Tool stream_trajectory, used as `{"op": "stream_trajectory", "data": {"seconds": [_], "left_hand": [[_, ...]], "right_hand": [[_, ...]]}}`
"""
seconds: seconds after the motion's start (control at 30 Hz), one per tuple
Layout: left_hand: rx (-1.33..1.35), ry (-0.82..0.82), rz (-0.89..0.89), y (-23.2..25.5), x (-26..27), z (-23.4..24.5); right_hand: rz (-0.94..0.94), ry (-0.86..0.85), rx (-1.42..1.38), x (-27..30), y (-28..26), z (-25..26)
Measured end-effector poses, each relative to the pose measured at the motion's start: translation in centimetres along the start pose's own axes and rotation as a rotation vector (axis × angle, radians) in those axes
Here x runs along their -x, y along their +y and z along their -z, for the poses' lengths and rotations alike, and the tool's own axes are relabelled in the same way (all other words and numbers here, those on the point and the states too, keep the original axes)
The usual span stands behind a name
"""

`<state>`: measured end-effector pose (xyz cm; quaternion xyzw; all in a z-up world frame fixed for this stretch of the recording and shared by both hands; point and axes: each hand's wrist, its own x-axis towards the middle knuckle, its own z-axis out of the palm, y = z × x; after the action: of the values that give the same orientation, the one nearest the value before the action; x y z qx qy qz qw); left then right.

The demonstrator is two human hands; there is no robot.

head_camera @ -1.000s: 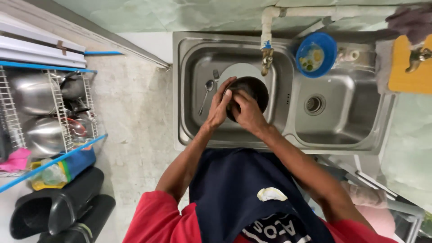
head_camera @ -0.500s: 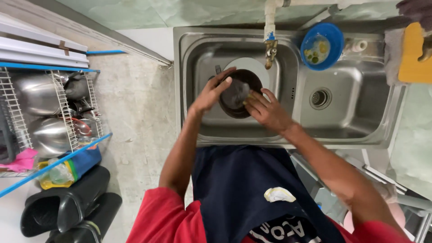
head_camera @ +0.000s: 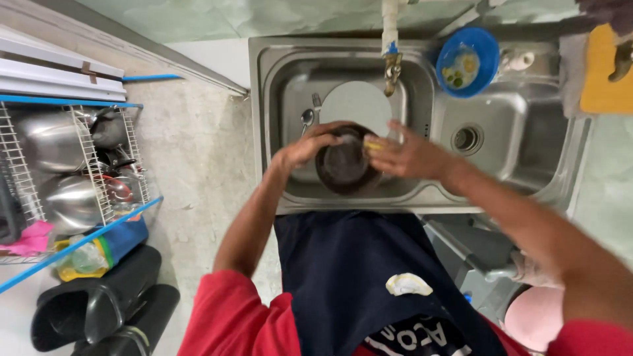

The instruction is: Chopping ingredients on a cutting board, mixing them in a bowl, and washing dishes in a sink.

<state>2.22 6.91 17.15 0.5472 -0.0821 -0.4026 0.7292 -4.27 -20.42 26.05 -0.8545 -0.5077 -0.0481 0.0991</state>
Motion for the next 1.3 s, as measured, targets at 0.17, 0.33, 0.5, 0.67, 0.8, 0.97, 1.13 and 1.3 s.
{"op": "stream_trajectory", "data": {"seconds": [0.17,0.33,0.5,0.67,0.8,0.97,1.13,1.3], "left_hand": [[0.174,-0.342,0.458,-1.7,-2.9,0.3],[0.568,-0.396,0.339,2.1,-0.4,-2.5],[0.95,-0.151,0.07,-7.3,-2.1,-4.0],[1.078,0.287,0.039,-12.1,-3.9,-3.2],[0.69,0.655,-0.009,-10.2,-4.4,-2.9],[-0.264,0.832,-0.022,-9.5,-4.4,-3.9],[-0.425,0.774,-0.083,-2.8,-2.7,-7.0],[-0.428,0.82,-0.088,-6.2,-2.7,-6.0]], "right_hand": [[0.217,-0.152,0.052,-2.2,2.7,2.6],[0.046,-0.198,-0.311,1.1,3.0,0.6],[-0.503,-0.121,-0.958,4.7,-1.0,-4.5],[-1.081,0.295,-1.483,7.9,-3.8,-13.7],[-1.253,0.886,-1.413,4.2,-4.1,-11.4],[-1.101,0.816,-0.862,-2.6,-5.7,-5.9],[-0.95,0.273,-0.207,-6.3,-5.1,-3.3],[-1.044,0.443,-0.405,-2.8,-4.8,-6.9]]}}
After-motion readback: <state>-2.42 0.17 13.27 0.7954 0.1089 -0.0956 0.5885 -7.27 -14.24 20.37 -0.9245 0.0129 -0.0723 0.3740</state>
